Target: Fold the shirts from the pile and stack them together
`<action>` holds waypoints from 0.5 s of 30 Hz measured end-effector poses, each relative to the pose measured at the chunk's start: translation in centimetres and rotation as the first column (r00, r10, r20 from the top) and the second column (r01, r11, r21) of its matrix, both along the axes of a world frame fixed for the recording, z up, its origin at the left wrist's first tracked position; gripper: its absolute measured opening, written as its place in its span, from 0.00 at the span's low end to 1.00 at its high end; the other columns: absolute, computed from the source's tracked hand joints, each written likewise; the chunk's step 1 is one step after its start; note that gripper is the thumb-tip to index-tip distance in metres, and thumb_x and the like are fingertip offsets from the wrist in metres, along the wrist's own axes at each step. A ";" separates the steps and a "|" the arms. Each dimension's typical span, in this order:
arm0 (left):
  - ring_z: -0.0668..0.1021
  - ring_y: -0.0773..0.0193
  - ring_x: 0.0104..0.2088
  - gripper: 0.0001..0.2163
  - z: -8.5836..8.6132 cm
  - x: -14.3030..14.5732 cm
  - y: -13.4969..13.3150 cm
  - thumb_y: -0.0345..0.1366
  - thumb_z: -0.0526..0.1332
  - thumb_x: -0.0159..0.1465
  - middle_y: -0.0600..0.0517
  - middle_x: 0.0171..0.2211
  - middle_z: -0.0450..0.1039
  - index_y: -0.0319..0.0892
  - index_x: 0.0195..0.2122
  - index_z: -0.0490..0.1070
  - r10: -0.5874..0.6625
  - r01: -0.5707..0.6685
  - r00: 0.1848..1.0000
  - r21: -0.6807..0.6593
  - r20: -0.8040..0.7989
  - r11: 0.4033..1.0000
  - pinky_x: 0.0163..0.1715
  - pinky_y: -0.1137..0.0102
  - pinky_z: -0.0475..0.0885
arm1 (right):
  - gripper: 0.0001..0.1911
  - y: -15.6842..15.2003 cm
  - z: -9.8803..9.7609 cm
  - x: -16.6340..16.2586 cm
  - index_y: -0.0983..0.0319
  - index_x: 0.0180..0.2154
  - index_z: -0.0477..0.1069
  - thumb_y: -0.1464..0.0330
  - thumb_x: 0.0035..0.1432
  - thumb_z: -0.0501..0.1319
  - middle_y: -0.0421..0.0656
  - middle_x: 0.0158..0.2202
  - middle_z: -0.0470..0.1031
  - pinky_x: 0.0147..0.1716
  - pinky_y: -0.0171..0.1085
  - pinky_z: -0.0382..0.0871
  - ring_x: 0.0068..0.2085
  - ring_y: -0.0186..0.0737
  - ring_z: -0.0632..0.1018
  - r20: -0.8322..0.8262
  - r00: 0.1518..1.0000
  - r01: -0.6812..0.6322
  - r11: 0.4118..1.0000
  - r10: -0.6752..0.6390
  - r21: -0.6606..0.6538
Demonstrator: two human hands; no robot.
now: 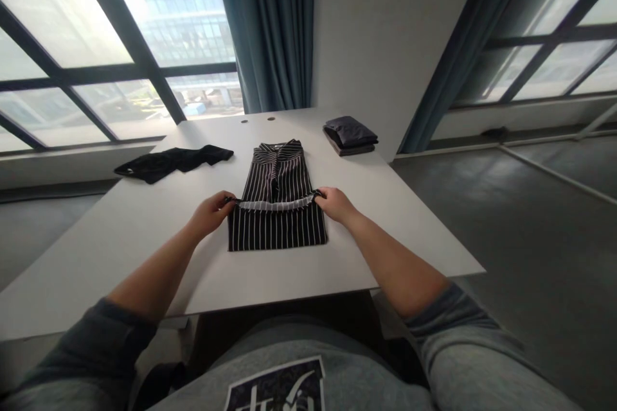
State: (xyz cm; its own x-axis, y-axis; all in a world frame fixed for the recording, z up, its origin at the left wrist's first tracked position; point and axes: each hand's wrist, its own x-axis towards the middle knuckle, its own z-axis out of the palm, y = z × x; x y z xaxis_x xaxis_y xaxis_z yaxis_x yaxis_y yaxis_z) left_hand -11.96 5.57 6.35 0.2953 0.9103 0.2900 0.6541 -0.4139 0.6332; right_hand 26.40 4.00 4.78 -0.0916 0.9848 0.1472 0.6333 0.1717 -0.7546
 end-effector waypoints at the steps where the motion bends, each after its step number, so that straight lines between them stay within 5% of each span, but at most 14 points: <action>1: 0.77 0.62 0.31 0.12 -1.1 0.0 1.0 0.45 0.57 0.67 0.53 0.32 0.78 0.44 0.43 0.74 0.021 -0.022 1.000 -0.037 -0.016 0.999 0.35 0.68 0.71 | 0.11 0.6 -0.8 -0.1 0.61 0.35 0.78 0.66 0.61 0.58 0.41 0.31 0.80 0.35 0.35 0.67 0.34 0.40 0.77 0.059 0.998 0.011 1.000 -0.010 -0.008; 6: 0.78 0.60 0.33 0.12 -5.3 -0.5 2.8 0.42 0.57 0.66 0.51 0.38 0.81 0.46 0.46 0.75 0.139 -0.151 0.976 -0.063 -0.165 0.987 0.39 0.66 0.71 | 0.11 1.8 -4.2 -0.3 0.62 0.42 0.79 0.71 0.59 0.60 0.46 0.41 0.82 0.48 0.40 0.69 0.43 0.46 0.78 0.301 0.949 0.042 0.986 -0.089 0.159; 15: 0.78 0.55 0.40 0.12 -5.5 -0.2 3.6 0.44 0.57 0.68 0.48 0.39 0.79 0.45 0.43 0.76 0.179 -0.185 0.963 -0.015 -0.204 0.983 0.46 0.61 0.73 | 0.12 3.0 -4.8 -0.2 0.63 0.46 0.76 0.69 0.61 0.61 0.51 0.43 0.77 0.54 0.49 0.67 0.47 0.53 0.75 0.320 0.933 0.047 0.937 -0.165 0.347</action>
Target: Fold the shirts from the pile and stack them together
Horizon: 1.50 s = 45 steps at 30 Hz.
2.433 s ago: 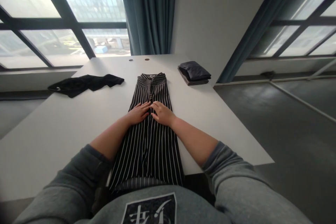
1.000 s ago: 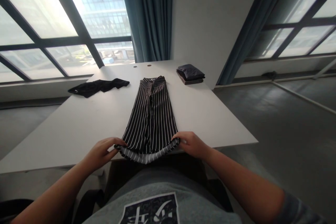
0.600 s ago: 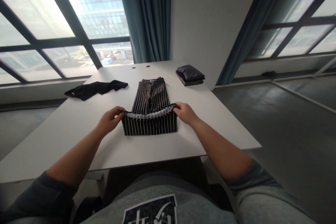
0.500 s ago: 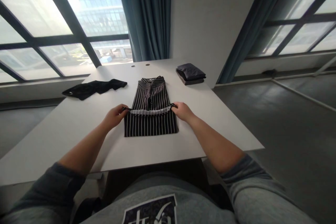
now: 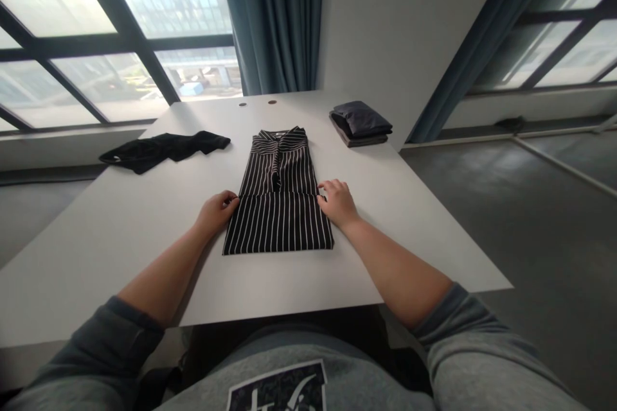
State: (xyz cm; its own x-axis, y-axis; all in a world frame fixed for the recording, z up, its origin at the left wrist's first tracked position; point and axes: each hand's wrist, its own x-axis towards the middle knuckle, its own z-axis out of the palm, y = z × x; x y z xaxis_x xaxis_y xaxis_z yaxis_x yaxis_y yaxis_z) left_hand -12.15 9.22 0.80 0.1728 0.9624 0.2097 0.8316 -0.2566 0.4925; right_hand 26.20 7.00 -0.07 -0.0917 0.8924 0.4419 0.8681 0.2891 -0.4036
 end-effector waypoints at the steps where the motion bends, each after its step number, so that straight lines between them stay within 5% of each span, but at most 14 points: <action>1: 0.78 0.54 0.42 0.11 0.1 0.0 0.1 0.43 0.57 0.68 0.47 0.41 0.79 0.44 0.43 0.76 0.016 -0.016 1.000 0.015 -0.001 1.000 0.48 0.60 0.73 | 0.13 -0.1 0.2 0.0 0.63 0.48 0.76 0.69 0.61 0.61 0.52 0.45 0.76 0.55 0.50 0.67 0.48 0.54 0.74 0.001 1.000 0.021 0.999 -0.021 0.025; 4: 0.77 0.52 0.50 0.12 0.7 0.3 -0.6 0.40 0.56 0.69 0.45 0.49 0.77 0.44 0.49 0.75 0.015 -0.011 1.000 0.151 -0.026 0.988 0.57 0.56 0.71 | 0.14 -1.2 1.3 -0.5 0.63 0.50 0.77 0.67 0.66 0.58 0.54 0.49 0.74 0.59 0.52 0.66 0.53 0.56 0.72 0.019 1.000 0.001 0.995 -0.003 0.104; 7: 0.73 0.51 0.60 0.16 1.1 1.0 -2.0 0.42 0.54 0.72 0.45 0.57 0.74 0.45 0.56 0.75 -0.139 0.165 0.982 0.216 -0.130 0.962 0.64 0.54 0.66 | 0.17 -2.7 1.9 -1.6 0.62 0.53 0.77 0.65 0.70 0.55 0.53 0.53 0.73 0.63 0.52 0.64 0.58 0.54 0.71 0.058 0.988 -0.150 0.986 0.145 0.079; 11: 0.65 0.47 0.70 0.24 0.3 2.2 -2.9 0.48 0.57 0.72 0.45 0.70 0.62 0.52 0.67 0.67 -0.278 0.299 0.926 0.046 -0.255 0.953 0.68 0.47 0.61 | 0.27 -3.5 1.0 -2.7 0.58 0.67 0.67 0.58 0.70 0.57 0.50 0.70 0.62 0.70 0.55 0.58 0.70 0.56 0.63 0.156 0.904 -0.360 0.905 0.399 -0.227; 16: 0.59 0.45 0.73 0.26 -1.5 2.2 -1.5 0.48 0.61 0.69 0.49 0.74 0.56 0.57 0.68 0.67 -0.276 0.268 0.926 -0.067 -0.257 0.961 0.71 0.46 0.56 | 0.33 -2.8 -0.3 -2.8 0.54 0.74 0.56 0.52 0.73 0.52 0.46 0.77 0.46 0.74 0.59 0.44 0.76 0.57 0.50 0.224 0.839 -0.365 0.818 0.496 -0.444; 21: 0.57 0.43 0.74 0.27 -0.5 1.9 -2.2 0.45 0.62 0.69 0.48 0.76 0.50 0.55 0.70 0.65 -0.268 0.273 0.939 -0.004 -0.218 0.962 0.71 0.45 0.57 | 0.33 -2.7 0.0 -2.8 0.56 0.74 0.56 0.53 0.73 0.53 0.48 0.77 0.46 0.74 0.58 0.44 0.76 0.57 0.51 0.238 0.838 -0.359 0.824 0.491 -0.439; 25: 0.57 0.45 0.74 0.27 1.3 1.2 -6.0 0.47 0.61 0.71 0.47 0.76 0.49 0.54 0.70 0.63 -0.402 0.434 0.890 0.132 -0.214 0.891 0.71 0.46 0.57 | 0.32 -3.6 0.6 -2.3 0.56 0.72 0.60 0.55 0.72 0.56 0.48 0.77 0.47 0.74 0.59 0.46 0.77 0.56 0.49 0.181 0.853 -0.402 0.838 0.490 -0.369; 29: 0.60 0.42 0.72 0.30 1.3 -1.0 -9.6 0.50 0.69 0.64 0.46 0.74 0.54 0.56 0.67 0.68 -0.531 0.544 0.819 0.001 -0.216 0.839 0.69 0.44 0.60 | 0.29 -4.8 1.1 -1.2 0.54 0.70 0.64 0.57 0.71 0.58 0.46 0.76 0.51 0.74 0.59 0.47 0.77 0.53 0.48 0.123 0.839 -0.477 0.826 0.529 -0.299; 34: 0.54 0.38 0.75 0.38 0.3 -3.3 -10.7 0.45 0.73 0.60 0.45 0.77 0.45 0.57 0.71 0.62 -0.447 0.435 0.875 -0.101 -0.187 0.895 0.70 0.41 0.57 | 0.26 -5.4 1.2 -0.9 0.55 0.66 0.70 0.58 0.70 0.61 0.47 0.74 0.56 0.73 0.59 0.51 0.77 0.54 0.50 0.058 0.822 -0.525 0.794 0.566 -0.307; 40: 0.47 0.31 0.75 0.47 0.7 -2.5 -12.0 0.60 0.74 0.52 0.46 0.78 0.38 0.60 0.72 0.60 -0.587 0.548 0.788 -0.223 -0.185 0.806 0.71 0.38 0.51 | 0.24 -5.2 1.1 -1.3 0.56 0.64 0.72 0.60 0.69 0.62 0.48 0.74 0.58 0.73 0.59 0.52 0.76 0.54 0.51 0.018 0.825 -0.534 0.788 0.565 -0.306; 45: 0.45 0.30 0.75 0.46 1.3 -2.2 -12.8 0.60 0.74 0.53 0.47 0.78 0.39 0.61 0.72 0.61 -0.621 0.561 0.762 -0.290 -0.186 0.775 0.71 0.36 0.49 | 0.23 -5.4 1.4 -1.6 0.57 0.63 0.73 0.61 0.69 0.62 0.47 0.73 0.60 0.73 0.57 0.53 0.76 0.54 0.52 0.021 0.824 -0.533 0.786 0.567 -0.315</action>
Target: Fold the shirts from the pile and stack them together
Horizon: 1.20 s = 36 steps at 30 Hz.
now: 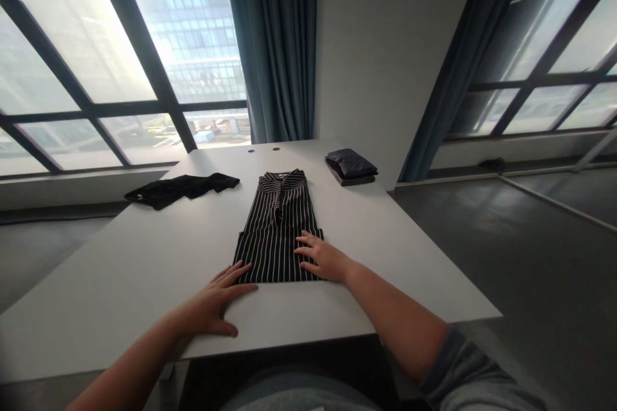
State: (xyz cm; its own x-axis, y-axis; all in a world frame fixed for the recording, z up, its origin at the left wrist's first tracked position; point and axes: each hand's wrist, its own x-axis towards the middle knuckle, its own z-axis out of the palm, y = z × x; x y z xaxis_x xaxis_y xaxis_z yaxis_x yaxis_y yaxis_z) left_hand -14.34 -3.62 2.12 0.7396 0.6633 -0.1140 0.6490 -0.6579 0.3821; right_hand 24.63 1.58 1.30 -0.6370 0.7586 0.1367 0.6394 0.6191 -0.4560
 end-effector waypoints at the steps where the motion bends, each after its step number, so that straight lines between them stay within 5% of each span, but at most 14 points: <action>1: 0.45 0.30 0.75 0.46 0.2 0.0 -0.1 0.60 0.74 0.52 0.47 0.78 0.39 0.60 0.71 0.62 -0.007 0.007 1.000 -0.013 -0.010 1.000 0.71 0.36 0.48 | 0.23 -0.1 0.1 -0.1 0.57 0.63 0.73 0.62 0.69 0.62 0.47 0.73 0.60 0.73 0.57 0.54 0.76 0.54 0.52 -0.003 1.000 -0.005 1.000 0.005 0.002; 14: 0.44 0.28 0.75 0.56 1.7 0.7 -1.3 0.61 0.77 0.46 0.42 0.78 0.34 0.58 0.74 0.56 -0.056 0.048 0.991 -0.063 -0.122 0.997 0.70 0.32 0.41 | 0.23 0.0 -0.2 -0.2 0.56 0.62 0.74 0.63 0.67 0.63 0.47 0.71 0.63 0.73 0.57 0.53 0.76 0.54 0.53 -0.045 0.999 -0.020 0.999 0.018 -0.039; 18: 0.49 0.29 0.75 0.54 1.6 0.6 -1.3 0.59 0.77 0.47 0.42 0.78 0.40 0.59 0.74 0.55 -0.064 0.062 0.993 -0.026 -0.097 0.998 0.70 0.33 0.45 | 0.22 0.0 0.0 -0.4 0.57 0.61 0.74 0.65 0.67 0.63 0.48 0.70 0.64 0.72 0.57 0.55 0.75 0.54 0.55 -0.034 0.999 -0.032 0.999 0.032 0.000; 22: 0.64 0.40 0.71 0.38 1.4 -0.1 -0.3 0.52 0.70 0.62 0.45 0.74 0.56 0.60 0.72 0.59 0.048 -0.050 0.998 0.088 0.028 0.995 0.68 0.44 0.62 | 0.19 -1.5 1.4 -0.3 0.58 0.57 0.77 0.68 0.65 0.64 0.51 0.66 0.68 0.69 0.57 0.62 0.71 0.55 0.63 0.008 0.998 -0.061 0.988 0.060 0.144; 26: 0.75 0.48 0.60 0.18 1.1 -0.5 1.5 0.40 0.64 0.68 0.47 0.60 0.73 0.54 0.59 0.75 0.178 -0.185 0.983 0.238 0.054 0.953 0.60 0.51 0.70 | 0.14 -4.0 2.1 0.6 0.59 0.49 0.79 0.66 0.61 0.69 0.50 0.50 0.76 0.57 0.52 0.72 0.53 0.51 0.76 0.078 0.993 -0.098 0.980 0.086 0.171; 32: 0.81 0.54 0.44 0.08 1.7 0.4 3.1 0.35 0.58 0.72 0.48 0.42 0.80 0.49 0.43 0.78 0.139 -0.107 0.987 0.330 -0.074 0.938 0.51 0.56 0.71 | 0.10 -4.9 0.4 2.8 0.62 0.44 0.78 0.77 0.66 0.59 0.48 0.42 0.76 0.49 0.44 0.72 0.44 0.44 0.77 0.075 0.997 -0.015 0.973 -0.002 0.230; 36: 0.81 0.58 0.41 0.09 3.5 1.3 1.5 0.35 0.56 0.73 0.51 0.39 0.79 0.49 0.40 0.77 -0.027 0.046 0.995 0.205 -0.094 0.978 0.49 0.60 0.71 | 0.13 -6.2 1.0 3.8 0.61 0.41 0.79 0.79 0.65 0.57 0.46 0.39 0.76 0.42 0.38 0.72 0.40 0.40 0.76 0.050 0.998 -0.049 0.988 0.042 0.149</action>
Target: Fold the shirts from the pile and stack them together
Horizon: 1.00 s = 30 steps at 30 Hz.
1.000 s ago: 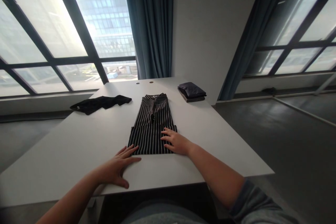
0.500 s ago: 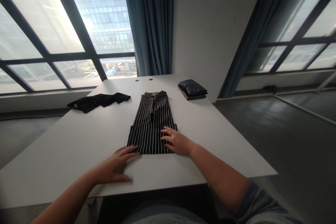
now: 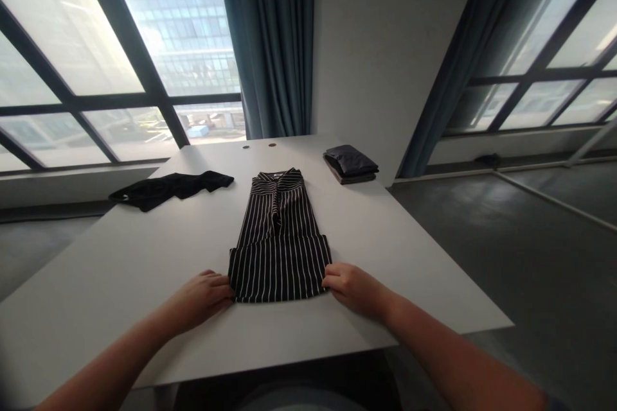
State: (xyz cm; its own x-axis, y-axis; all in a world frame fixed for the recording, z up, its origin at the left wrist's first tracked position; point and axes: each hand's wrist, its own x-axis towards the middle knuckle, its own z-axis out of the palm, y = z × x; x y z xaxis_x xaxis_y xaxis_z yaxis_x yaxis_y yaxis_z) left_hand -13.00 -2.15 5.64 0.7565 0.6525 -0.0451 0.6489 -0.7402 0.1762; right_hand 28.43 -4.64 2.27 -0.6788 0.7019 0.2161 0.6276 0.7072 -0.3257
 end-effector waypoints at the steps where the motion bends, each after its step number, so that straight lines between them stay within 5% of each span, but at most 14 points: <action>1: 0.81 0.59 0.40 0.09 0.5 0.2 -0.6 0.35 0.56 0.73 0.52 0.38 0.79 0.49 0.39 0.76 -0.035 0.035 0.999 -0.050 0.008 0.998 0.49 0.61 0.71 | 0.14 -0.6 0.4 0.2 0.61 0.41 0.79 0.79 0.64 0.57 0.45 0.38 0.76 0.41 0.37 0.72 0.39 0.39 0.76 0.005 1.000 -0.011 0.999 0.011 -0.030; 5: 0.80 0.60 0.39 0.08 1.3 0.2 -1.8 0.43 0.59 0.72 0.53 0.37 0.78 0.49 0.38 0.75 -0.096 0.127 0.987 -0.260 0.129 0.957 0.46 0.64 0.72 | 0.10 -1.9 1.4 1.2 0.57 0.43 0.81 0.73 0.64 0.61 0.46 0.40 0.77 0.45 0.39 0.74 0.40 0.41 0.78 0.024 0.995 -0.087 0.985 0.092 -0.152; 8: 0.79 0.57 0.43 0.13 -0.6 -0.9 0.5 0.47 0.55 0.73 0.49 0.42 0.78 0.48 0.44 0.75 0.098 -0.031 0.951 -0.225 0.292 0.974 0.47 0.62 0.74 | 0.21 0.1 0.1 3.0 0.55 0.59 0.75 0.60 0.66 0.63 0.51 0.57 0.75 0.57 0.47 0.73 0.57 0.50 0.77 -0.042 0.998 0.034 0.987 -0.041 -0.157; 11: 0.77 0.51 0.53 0.17 -3.4 -2.3 4.8 0.47 0.49 0.74 0.43 0.52 0.76 0.47 0.52 0.74 0.364 -0.380 0.864 -0.022 0.349 0.925 0.56 0.54 0.72 | 0.29 4.0 -2.8 5.2 0.56 0.68 0.66 0.56 0.70 0.55 0.54 0.67 0.68 0.68 0.61 0.61 0.68 0.58 0.68 0.011 0.920 0.393 0.919 -0.392 -0.044; 13: 0.73 0.48 0.61 0.20 -4.8 -3.0 7.7 0.49 0.51 0.74 0.43 0.60 0.73 0.48 0.59 0.71 0.399 -0.440 0.863 0.074 0.311 0.895 0.62 0.50 0.67 | 0.30 6.9 -4.5 6.3 0.55 0.70 0.64 0.57 0.70 0.53 0.53 0.70 0.63 0.69 0.67 0.53 0.71 0.62 0.62 0.099 0.856 0.509 0.861 -0.508 0.017; 19: 0.68 0.48 0.67 0.24 -6.2 -1.6 16.1 0.51 0.50 0.75 0.44 0.68 0.66 0.48 0.68 0.65 0.411 -0.445 0.887 0.150 0.211 0.883 0.65 0.50 0.63 | 0.29 15.5 -5.6 5.0 0.60 0.70 0.64 0.60 0.72 0.49 0.51 0.73 0.60 0.71 0.61 0.53 0.73 0.55 0.60 0.129 0.880 0.452 0.890 -0.456 0.065; 26: 0.69 0.46 0.66 0.23 -6.5 2.2 28.1 0.50 0.50 0.75 0.44 0.66 0.69 0.46 0.62 0.72 0.582 -0.619 0.767 0.075 0.269 0.782 0.65 0.51 0.62 | 0.30 29.0 -5.2 -0.5 0.68 0.63 0.72 0.56 0.74 0.47 0.54 0.68 0.67 0.75 0.52 0.44 0.73 0.52 0.60 -0.012 0.885 0.465 0.883 -0.465 0.061; 30: 0.73 0.49 0.63 0.21 -6.4 2.9 32.5 0.50 0.54 0.73 0.44 0.63 0.73 0.45 0.59 0.75 0.617 -0.664 0.710 0.032 0.339 0.747 0.65 0.55 0.63 | 0.30 34.8 -4.9 -2.1 0.68 0.61 0.74 0.53 0.74 0.51 0.55 0.67 0.68 0.74 0.52 0.48 0.71 0.51 0.63 -0.031 0.832 0.554 0.832 -0.554 -0.018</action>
